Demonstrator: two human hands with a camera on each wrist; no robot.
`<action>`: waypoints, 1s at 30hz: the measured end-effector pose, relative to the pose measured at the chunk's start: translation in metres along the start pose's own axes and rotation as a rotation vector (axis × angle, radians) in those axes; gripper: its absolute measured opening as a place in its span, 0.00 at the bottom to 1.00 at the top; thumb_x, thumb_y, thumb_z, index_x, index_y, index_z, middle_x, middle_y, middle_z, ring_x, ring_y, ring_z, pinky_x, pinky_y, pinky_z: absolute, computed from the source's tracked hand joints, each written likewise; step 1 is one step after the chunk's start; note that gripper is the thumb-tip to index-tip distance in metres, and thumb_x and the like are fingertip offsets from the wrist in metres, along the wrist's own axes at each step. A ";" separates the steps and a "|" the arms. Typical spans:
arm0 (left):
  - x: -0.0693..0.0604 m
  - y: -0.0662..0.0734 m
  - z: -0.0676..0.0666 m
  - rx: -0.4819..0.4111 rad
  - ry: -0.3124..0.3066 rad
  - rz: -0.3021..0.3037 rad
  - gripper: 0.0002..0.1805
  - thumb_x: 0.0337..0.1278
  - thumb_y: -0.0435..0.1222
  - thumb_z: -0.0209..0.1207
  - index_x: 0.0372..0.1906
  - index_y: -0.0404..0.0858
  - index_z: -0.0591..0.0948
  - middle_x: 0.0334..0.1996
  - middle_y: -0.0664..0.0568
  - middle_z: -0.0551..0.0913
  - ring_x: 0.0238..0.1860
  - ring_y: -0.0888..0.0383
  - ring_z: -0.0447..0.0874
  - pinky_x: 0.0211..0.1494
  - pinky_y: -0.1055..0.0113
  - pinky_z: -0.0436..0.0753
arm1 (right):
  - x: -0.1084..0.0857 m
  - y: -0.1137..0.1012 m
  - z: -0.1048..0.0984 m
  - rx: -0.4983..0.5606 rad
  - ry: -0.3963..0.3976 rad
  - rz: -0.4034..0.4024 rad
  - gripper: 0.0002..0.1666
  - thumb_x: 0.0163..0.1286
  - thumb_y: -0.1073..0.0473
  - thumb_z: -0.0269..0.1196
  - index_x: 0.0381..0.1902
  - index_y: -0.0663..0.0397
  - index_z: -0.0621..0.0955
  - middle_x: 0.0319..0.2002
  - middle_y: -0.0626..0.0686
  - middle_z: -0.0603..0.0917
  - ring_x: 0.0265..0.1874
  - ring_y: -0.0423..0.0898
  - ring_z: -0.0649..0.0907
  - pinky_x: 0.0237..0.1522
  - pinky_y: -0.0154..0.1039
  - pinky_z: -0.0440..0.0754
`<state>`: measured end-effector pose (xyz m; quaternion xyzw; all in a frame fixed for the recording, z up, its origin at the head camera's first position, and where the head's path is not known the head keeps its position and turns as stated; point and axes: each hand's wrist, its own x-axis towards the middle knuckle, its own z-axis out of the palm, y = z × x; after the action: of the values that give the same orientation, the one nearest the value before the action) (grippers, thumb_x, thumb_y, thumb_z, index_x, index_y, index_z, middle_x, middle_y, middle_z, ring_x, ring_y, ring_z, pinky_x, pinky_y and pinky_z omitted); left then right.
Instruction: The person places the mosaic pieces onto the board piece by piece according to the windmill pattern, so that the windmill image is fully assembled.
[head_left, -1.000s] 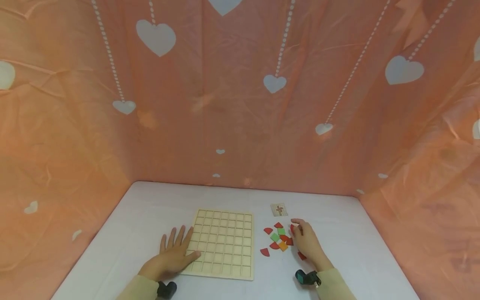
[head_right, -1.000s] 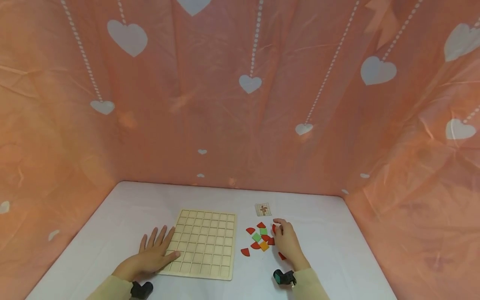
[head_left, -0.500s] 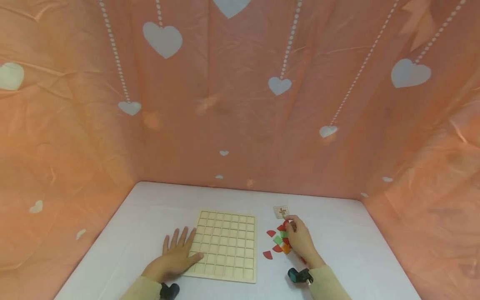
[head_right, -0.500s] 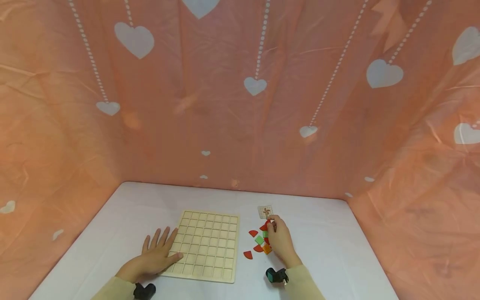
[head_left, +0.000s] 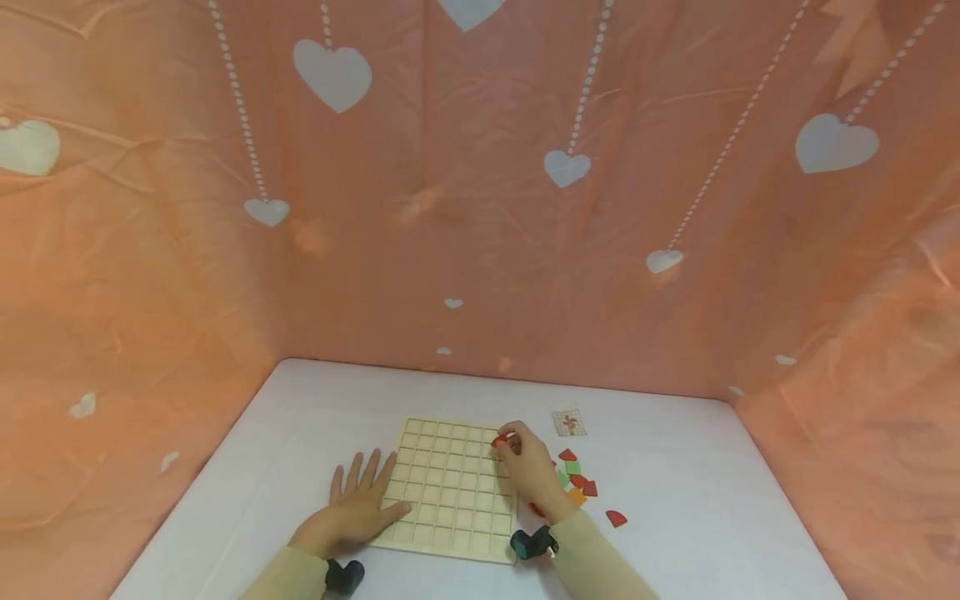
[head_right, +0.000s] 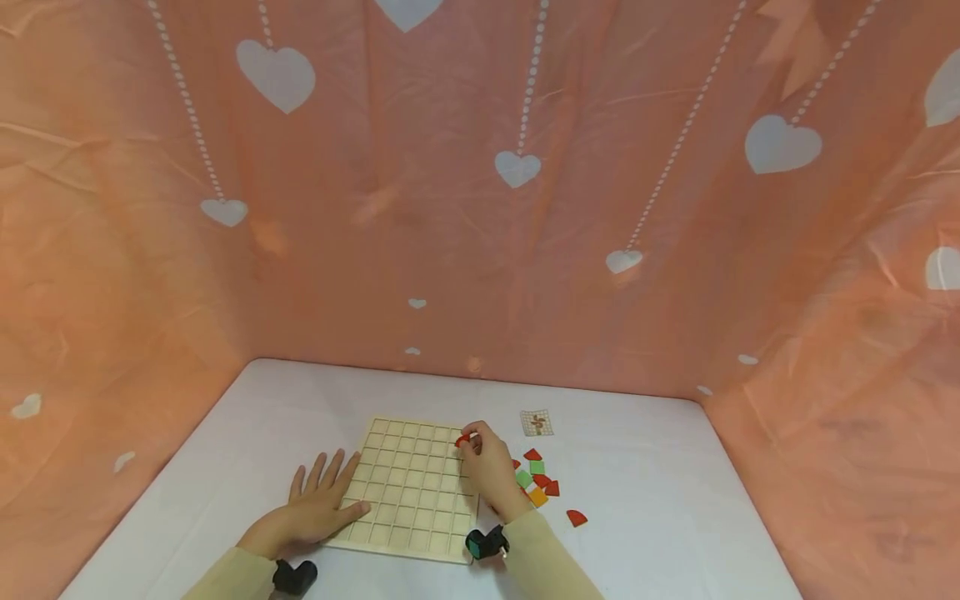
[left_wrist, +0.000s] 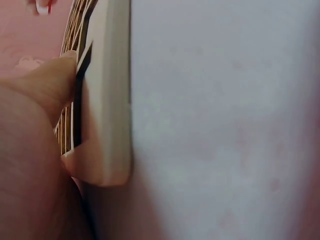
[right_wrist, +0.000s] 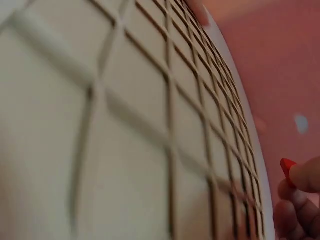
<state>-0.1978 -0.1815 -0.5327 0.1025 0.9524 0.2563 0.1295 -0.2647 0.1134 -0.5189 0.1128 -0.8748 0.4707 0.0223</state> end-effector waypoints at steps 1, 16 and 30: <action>0.000 0.000 0.000 0.005 -0.005 -0.008 0.51 0.62 0.64 0.49 0.76 0.34 0.47 0.75 0.32 0.37 0.72 0.32 0.23 0.65 0.38 0.18 | 0.001 -0.003 0.006 -0.007 -0.005 -0.013 0.10 0.71 0.61 0.59 0.48 0.54 0.77 0.31 0.47 0.78 0.29 0.42 0.76 0.29 0.36 0.76; -0.006 0.002 -0.002 -0.032 0.008 -0.039 0.53 0.58 0.63 0.54 0.76 0.36 0.50 0.75 0.33 0.39 0.73 0.33 0.25 0.66 0.38 0.20 | 0.017 -0.021 0.052 -0.071 -0.073 -0.042 0.02 0.70 0.59 0.61 0.38 0.48 0.77 0.27 0.43 0.78 0.26 0.41 0.75 0.29 0.37 0.73; -0.006 0.008 -0.005 -0.035 0.032 -0.035 0.52 0.58 0.61 0.56 0.76 0.35 0.52 0.75 0.32 0.41 0.73 0.33 0.27 0.67 0.37 0.24 | 0.022 -0.016 0.054 -0.086 -0.091 -0.031 0.03 0.71 0.57 0.62 0.38 0.49 0.81 0.25 0.42 0.77 0.25 0.40 0.75 0.29 0.37 0.74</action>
<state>-0.1922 -0.1787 -0.5227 0.0795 0.9514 0.2721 0.1205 -0.2793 0.0563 -0.5324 0.1463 -0.8924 0.4269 -0.0054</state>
